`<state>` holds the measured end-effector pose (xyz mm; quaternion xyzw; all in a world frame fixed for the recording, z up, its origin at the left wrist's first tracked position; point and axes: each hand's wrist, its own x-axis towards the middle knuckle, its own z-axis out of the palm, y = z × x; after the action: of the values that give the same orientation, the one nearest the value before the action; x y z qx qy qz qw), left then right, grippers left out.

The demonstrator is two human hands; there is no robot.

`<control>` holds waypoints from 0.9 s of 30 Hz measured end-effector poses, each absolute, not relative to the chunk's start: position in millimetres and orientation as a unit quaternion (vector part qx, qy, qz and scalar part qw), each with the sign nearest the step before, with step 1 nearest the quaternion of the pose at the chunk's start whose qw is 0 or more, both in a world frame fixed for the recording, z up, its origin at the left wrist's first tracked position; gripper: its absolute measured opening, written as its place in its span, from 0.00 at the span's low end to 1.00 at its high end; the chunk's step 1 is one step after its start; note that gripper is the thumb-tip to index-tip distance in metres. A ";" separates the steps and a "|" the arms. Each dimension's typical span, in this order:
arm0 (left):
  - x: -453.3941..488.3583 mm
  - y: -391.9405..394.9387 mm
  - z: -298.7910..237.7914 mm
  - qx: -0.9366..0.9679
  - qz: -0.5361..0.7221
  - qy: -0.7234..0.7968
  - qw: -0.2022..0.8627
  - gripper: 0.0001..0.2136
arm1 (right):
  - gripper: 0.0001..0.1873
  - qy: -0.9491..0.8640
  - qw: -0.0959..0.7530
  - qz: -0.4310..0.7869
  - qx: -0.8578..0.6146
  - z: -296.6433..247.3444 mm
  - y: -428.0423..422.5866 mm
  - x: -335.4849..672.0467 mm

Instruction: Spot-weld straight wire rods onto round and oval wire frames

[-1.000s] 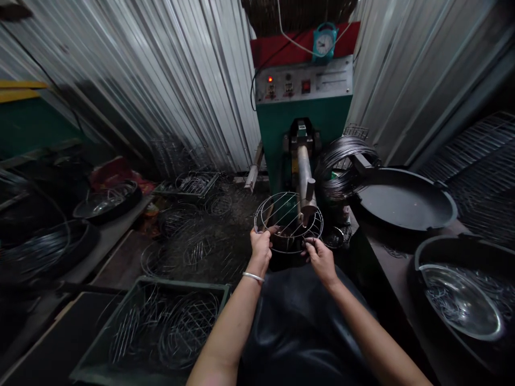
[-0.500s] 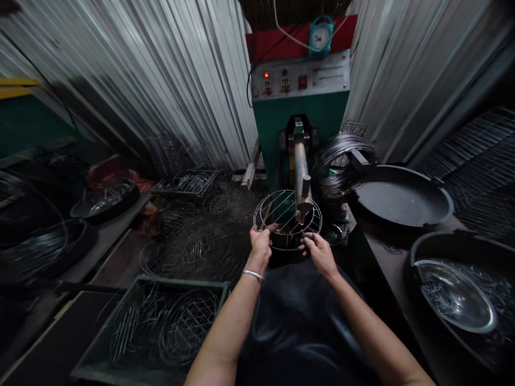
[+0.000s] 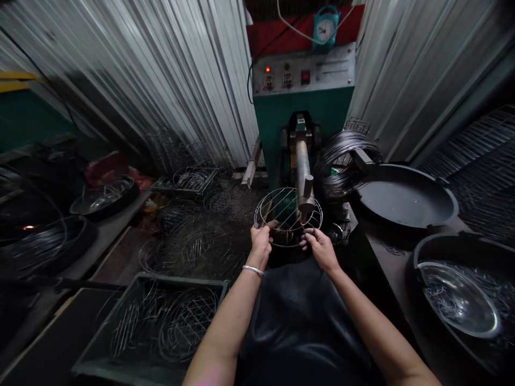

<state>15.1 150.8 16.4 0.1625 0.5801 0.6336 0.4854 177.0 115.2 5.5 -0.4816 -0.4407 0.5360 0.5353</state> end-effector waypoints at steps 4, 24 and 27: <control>16.8 156.9 16.7 0.155 0.623 0.588 0.492 0.18 | 0.16 -0.436 0.539 0.537 -0.480 4.3 119.7 177.5; -23.1 204.2 18.4 0.136 0.471 0.617 0.616 0.16 | 0.25 -0.336 0.402 0.518 -0.676 -96.7 18.4 277.2; -18.6 198.9 12.6 0.132 0.495 0.610 0.605 0.17 | 0.24 -0.367 0.391 0.487 -0.689 -101.2 16.8 277.7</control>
<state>-18.6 198.9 12.6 0.1319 0.6099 0.4949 0.6047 277.7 16.8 -101.2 -0.6892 -0.3672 0.4869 0.3913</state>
